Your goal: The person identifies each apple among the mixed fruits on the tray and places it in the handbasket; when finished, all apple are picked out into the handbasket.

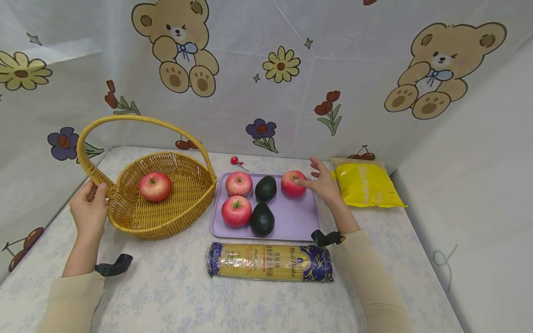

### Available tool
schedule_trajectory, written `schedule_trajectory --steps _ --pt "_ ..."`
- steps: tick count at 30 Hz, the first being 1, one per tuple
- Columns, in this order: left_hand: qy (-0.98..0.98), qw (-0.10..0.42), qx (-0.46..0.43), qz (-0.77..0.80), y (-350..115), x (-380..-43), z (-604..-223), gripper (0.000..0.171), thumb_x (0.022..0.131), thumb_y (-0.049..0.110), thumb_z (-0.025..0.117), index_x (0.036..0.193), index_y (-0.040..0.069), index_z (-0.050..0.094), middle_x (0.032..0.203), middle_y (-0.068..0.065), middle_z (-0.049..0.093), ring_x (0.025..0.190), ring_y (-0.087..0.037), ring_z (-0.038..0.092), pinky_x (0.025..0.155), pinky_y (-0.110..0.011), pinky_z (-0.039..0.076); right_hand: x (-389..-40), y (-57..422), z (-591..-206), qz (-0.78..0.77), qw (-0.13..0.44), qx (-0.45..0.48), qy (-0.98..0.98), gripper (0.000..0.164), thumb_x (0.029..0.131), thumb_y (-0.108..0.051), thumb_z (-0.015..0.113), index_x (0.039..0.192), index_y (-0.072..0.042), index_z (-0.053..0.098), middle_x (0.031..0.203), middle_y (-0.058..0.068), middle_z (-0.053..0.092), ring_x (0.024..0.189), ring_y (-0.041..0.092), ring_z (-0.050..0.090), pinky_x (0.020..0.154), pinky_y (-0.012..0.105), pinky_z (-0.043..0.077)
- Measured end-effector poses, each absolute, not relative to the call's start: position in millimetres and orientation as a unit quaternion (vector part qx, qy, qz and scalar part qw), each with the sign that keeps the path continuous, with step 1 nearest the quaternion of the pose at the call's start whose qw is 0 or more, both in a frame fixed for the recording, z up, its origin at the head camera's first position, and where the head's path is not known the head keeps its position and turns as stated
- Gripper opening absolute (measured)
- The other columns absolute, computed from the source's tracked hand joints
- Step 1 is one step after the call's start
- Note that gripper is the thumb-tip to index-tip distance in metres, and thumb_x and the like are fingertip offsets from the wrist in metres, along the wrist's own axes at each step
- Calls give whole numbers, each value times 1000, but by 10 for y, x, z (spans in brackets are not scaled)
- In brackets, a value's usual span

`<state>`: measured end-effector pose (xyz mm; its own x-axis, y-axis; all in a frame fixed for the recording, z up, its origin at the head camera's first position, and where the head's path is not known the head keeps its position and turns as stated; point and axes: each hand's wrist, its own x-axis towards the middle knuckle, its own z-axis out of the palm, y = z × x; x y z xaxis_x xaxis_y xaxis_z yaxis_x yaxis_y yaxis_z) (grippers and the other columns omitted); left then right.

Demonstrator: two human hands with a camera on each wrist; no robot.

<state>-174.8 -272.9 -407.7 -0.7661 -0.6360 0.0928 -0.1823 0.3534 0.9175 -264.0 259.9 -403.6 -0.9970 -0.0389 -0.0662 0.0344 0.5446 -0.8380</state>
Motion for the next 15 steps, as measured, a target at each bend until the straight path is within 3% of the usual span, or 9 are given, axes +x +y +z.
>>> schedule_trajectory --steps 15 --pt "-794 231 255 -502 -2737 -1736 -4090 42 103 31 46 142 17 53 141 -8 56 114 -11 61 98 -26 52 -2650 2586 -4118 -475 70 17 877 94 85 -28 75 157 -14 17 158 20 26 139 43 34 112 58 36"
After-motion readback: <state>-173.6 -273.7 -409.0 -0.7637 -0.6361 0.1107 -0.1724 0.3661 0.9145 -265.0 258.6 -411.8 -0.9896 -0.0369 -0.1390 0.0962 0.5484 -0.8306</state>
